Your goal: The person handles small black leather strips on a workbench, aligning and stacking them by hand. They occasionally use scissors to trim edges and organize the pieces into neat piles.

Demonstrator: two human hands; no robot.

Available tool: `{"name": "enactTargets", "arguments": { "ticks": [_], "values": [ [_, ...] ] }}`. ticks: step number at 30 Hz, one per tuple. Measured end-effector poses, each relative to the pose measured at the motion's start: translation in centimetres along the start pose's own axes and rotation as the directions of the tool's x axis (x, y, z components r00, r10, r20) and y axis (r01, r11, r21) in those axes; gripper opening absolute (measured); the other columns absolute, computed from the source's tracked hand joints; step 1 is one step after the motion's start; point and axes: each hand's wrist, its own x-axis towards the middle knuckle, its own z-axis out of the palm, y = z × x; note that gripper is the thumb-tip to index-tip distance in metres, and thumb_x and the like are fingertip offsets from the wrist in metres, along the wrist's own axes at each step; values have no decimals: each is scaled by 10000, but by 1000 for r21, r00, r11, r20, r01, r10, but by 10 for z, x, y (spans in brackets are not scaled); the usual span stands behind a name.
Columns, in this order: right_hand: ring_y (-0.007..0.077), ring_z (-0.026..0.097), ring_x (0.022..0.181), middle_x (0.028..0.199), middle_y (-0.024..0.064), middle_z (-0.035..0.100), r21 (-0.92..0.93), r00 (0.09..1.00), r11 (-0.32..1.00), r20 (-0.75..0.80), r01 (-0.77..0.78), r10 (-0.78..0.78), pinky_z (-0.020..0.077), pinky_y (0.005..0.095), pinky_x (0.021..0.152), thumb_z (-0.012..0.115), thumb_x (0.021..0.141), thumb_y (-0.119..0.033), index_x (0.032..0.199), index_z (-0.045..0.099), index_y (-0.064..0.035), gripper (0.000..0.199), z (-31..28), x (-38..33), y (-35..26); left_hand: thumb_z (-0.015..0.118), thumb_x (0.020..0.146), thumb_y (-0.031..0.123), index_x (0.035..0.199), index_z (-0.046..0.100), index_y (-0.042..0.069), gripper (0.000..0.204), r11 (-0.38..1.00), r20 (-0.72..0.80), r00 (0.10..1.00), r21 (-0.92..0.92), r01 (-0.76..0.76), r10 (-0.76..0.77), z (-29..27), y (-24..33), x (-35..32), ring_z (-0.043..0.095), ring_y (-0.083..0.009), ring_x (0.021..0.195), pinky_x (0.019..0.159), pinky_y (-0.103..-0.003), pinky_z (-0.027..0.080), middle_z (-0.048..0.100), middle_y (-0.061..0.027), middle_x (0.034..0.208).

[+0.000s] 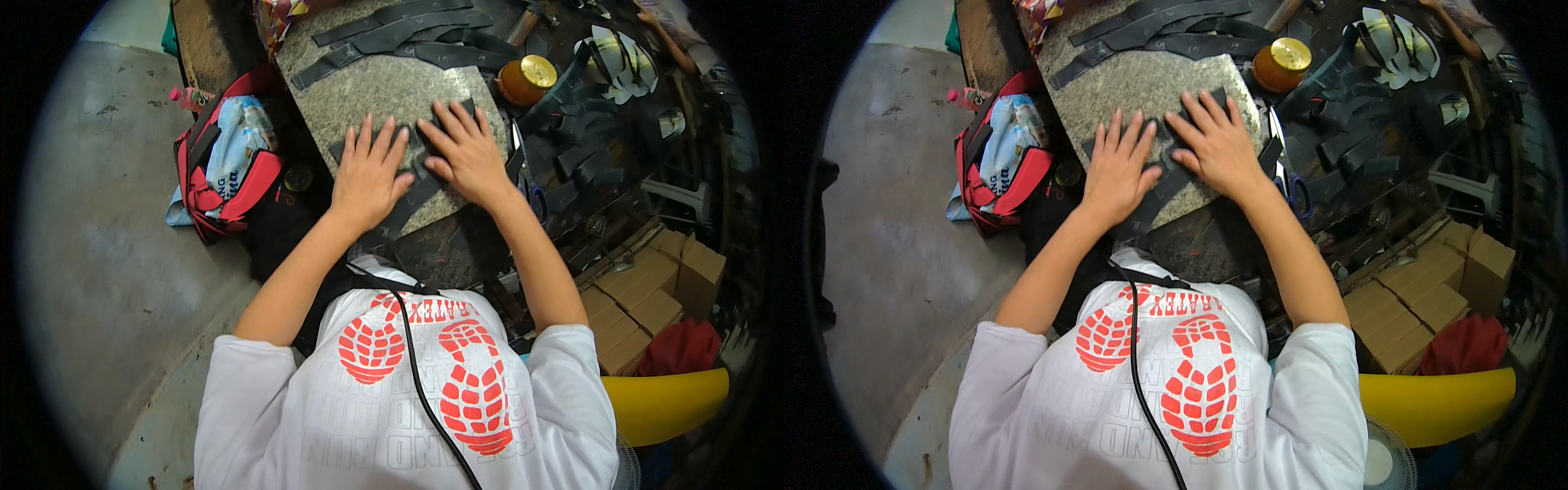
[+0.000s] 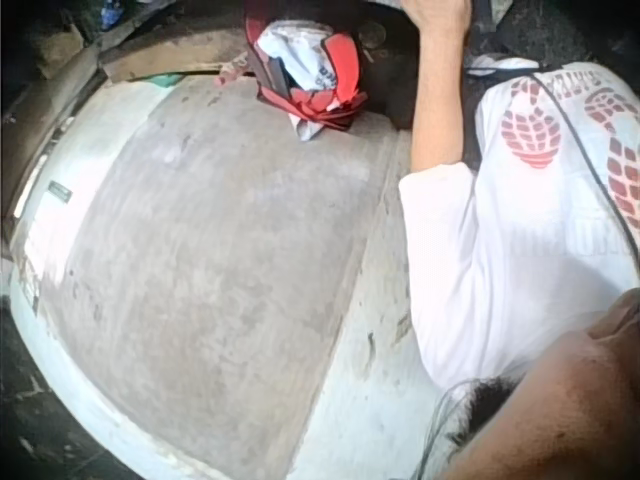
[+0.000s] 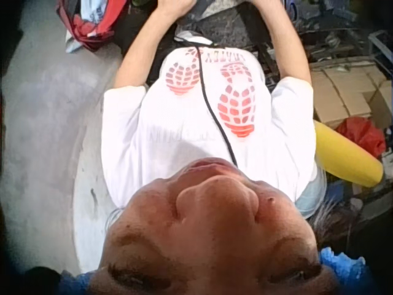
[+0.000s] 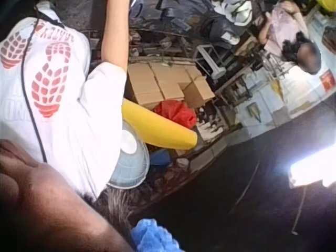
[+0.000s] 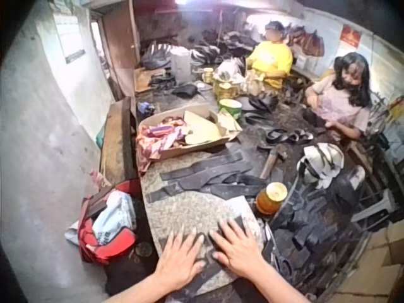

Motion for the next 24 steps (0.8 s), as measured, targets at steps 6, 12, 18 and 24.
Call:
{"name": "enactTargets", "arguments": {
  "ticks": [6, 12, 18, 24],
  "values": [
    [345, 316, 1459, 1584, 122, 354, 69, 983, 992, 154, -109, 98, 206, 542, 1190, 674, 874, -366, 1451, 500, -190, 628, -28, -56, -21, 715, 833, 335, 1443, 474, 43, 718, 991, 101, 993, -122, -51, 64, -5, 31, -22, 234, -507, 1441, 1166, -625, 214, 346, -196, 1556],
    [311, 546, 1274, 1332, 93, 623, 115, 986, 981, 89, -154, 144, 251, 604, 1146, 772, 788, -340, 1103, 727, -131, 381, -64, -71, -22, 710, 853, 339, 1295, 612, 79, 522, 972, 97, 990, -218, -82, 105, -34, 30, -19, 418, -436, 1350, 1145, -613, 269, 522, -176, 1398],
    [316, 606, 1141, 1159, 100, 673, 223, 979, 968, -140, -114, 147, 519, 412, 921, 748, 821, -143, 980, 706, -62, 184, -63, -5, 6, 736, 822, 194, 1238, 620, 52, 455, 992, -383, 916, -16, 121, -118, -35, -52, 69, 534, -370, 1191, 1029, -485, 417, 602, -168, 1237],
    [300, 618, 1080, 1132, 85, 678, 388, 958, 918, -221, -85, 182, 518, 398, 909, 731, 837, -124, 1054, 694, -64, 228, -35, 68, 5, 752, 809, 175, 1289, 608, 105, 507, 934, -289, 910, 109, 341, -298, -28, -86, 103, 556, -300, 1103, 942, -468, 438, 615, -98, 1130]
  ]
}}
